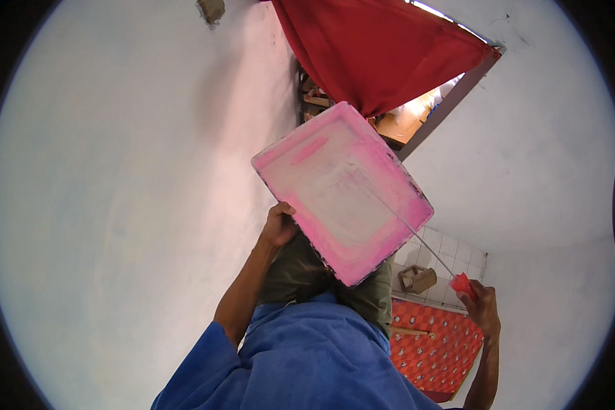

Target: The person paints a wall using pink paint. They dip a paint roller into a paint tray and then apply the paint to the white wall in vertical and horizontal strokes.

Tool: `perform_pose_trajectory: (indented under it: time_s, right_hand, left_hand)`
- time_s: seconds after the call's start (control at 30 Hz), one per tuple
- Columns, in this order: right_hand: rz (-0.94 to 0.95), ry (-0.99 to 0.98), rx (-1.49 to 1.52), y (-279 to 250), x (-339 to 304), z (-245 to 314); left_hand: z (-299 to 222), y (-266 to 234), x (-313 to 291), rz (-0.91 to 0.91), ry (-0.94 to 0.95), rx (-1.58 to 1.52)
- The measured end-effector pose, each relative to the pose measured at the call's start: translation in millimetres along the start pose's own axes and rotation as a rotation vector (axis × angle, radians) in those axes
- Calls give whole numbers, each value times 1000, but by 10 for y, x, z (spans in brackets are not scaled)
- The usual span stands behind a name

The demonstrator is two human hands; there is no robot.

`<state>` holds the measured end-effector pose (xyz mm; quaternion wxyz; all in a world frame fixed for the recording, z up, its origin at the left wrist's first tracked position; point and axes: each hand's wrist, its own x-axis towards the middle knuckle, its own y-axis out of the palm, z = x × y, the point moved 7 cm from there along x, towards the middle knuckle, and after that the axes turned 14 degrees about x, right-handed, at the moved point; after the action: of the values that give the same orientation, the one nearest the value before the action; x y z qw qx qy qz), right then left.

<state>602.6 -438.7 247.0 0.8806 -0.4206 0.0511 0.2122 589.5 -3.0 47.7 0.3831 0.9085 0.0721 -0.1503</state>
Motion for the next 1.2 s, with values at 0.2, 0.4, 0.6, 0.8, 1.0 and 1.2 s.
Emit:
perform_pose_trajectory:
  time_s: [0.2,0.4,0.6,0.8,1.0,1.2]
  right_hand:
    - [57,-24,-104,-57,98,120]
    - [8,1,134,-390,-220,123]
    - [-4,110,72,-588,-695,-242]
    - [-37,199,7,-751,-990,-194]
    - [-28,102,68,-404,-600,65]
    - [7,232,111,-285,-628,-256]
  left_hand:
    - [14,-5,-46,-3,48,0]
    - [50,-123,-45,20,60,2]
    - [89,-179,2,-40,50,-4]
    - [4,-28,-20,-1,49,-11]
    - [11,-17,-3,25,18,10]
    - [34,-91,14,10,41,20]
